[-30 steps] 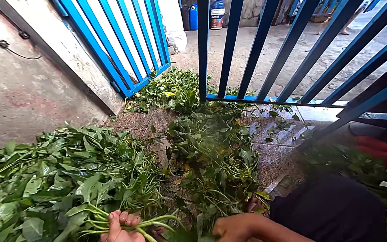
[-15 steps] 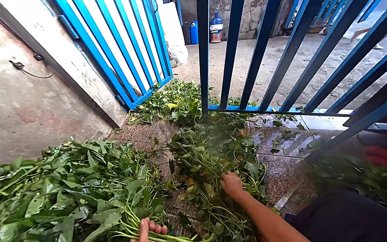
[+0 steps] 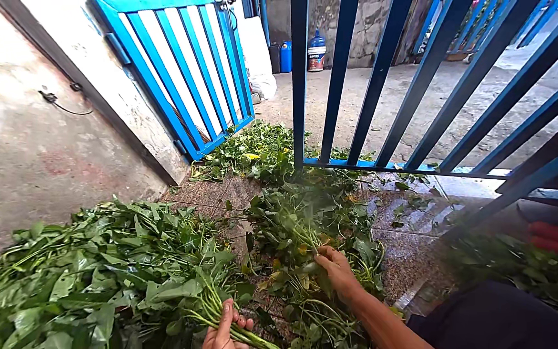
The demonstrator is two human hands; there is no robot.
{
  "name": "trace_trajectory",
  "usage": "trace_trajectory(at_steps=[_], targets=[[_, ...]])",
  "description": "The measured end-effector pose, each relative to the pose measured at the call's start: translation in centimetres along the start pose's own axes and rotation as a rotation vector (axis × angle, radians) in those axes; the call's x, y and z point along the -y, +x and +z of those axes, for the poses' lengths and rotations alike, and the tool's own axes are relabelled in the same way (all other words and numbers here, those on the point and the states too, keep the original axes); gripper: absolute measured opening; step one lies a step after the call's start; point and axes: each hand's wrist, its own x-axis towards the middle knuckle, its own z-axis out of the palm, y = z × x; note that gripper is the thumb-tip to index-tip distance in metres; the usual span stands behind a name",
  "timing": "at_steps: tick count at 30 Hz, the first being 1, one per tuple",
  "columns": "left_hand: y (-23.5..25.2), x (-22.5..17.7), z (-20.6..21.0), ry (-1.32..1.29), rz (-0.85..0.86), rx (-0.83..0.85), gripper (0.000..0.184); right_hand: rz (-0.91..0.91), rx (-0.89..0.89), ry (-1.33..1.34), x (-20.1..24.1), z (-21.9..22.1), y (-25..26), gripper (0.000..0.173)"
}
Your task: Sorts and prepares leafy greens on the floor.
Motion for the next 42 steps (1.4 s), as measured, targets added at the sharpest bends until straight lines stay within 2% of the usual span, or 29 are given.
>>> trace_trajectory(at_steps=[3, 7, 11, 15, 22, 26, 28, 29, 30, 32, 33, 34, 35, 39, 40, 42], targets=[[-0.5, 0.0, 0.4, 0.024, -0.018, 0.051, 0.014, -0.053, 0.062, 0.157, 0.3, 1.0, -3.7, 0.021], [-1.2, 0.2, 0.6, 0.052, -0.020, 0.148, 0.016, -0.201, 0.148, 0.191, -1.5, 2.8, -7.0, 0.017], [-1.5, 0.4, 0.4, 0.064, 0.004, 0.282, 0.020, -0.341, 0.137, 0.111, -2.5, 4.5, -9.4, 0.017], [-1.5, 0.7, 0.0, 0.027, 0.079, 0.430, 0.023, -0.555, 0.144, -0.001, -2.8, 5.4, -10.1, 0.017], [-1.5, 1.0, -0.5, -0.044, 0.176, 0.604, 0.021, -0.615, 0.105, -0.114, -3.3, 5.5, -10.3, 0.019], [-1.5, 0.7, -0.5, -0.014, 0.195, 0.585, 0.023, -0.619, 0.090, -0.098, -3.6, 5.5, -10.3, 0.018], [-1.8, 0.0, -0.2, 0.090, 0.218, 0.412, 0.023, -0.571, 0.105, -0.177, -3.9, 5.1, -10.4, 0.017], [-1.8, -0.4, 0.0, 0.146, 0.236, 0.282, 0.021, -0.503, 0.172, -0.302, -3.9, 4.4, -10.6, 0.016], [-1.6, -0.8, -0.1, 0.186, 0.267, 0.157, 0.018, -0.399, 0.326, -0.495, -3.6, 3.4, -10.7, 0.017], [-0.7, -1.4, -0.8, 0.185, 0.342, -0.008, 0.015, -0.096, 0.807, -0.933, -3.0, 2.3, -9.2, 0.023], [-0.2, -1.6, -1.3, 0.171, 0.365, -0.053, 0.014, 0.041, 0.956, -1.080, -2.6, 2.5, -8.1, 0.031], [0.1, -1.9, -1.5, 0.157, 0.376, -0.083, 0.013, 0.087, 0.954, -1.137, -2.5, 2.7, -6.9, 0.036], [0.2, -2.0, -1.6, 0.146, 0.372, -0.106, 0.013, 0.062, 0.846, -1.124, -2.2, 2.6, -5.3, 0.037], [-0.1, -1.6, -1.0, 0.100, 0.252, -0.097, 0.015, 0.001, 0.245, -1.055, 0.3, 3.1, 3.0, 0.045], [-0.1, -1.3, -0.8, 0.085, 0.212, -0.085, 0.016, 0.038, 0.165, -1.055, 0.5, 3.1, 5.1, 0.048], [-0.1, -0.8, -0.3, 0.048, 0.147, -0.065, 0.017, 0.153, 0.148, -1.030, 0.2, 2.8, 8.4, 0.055]])
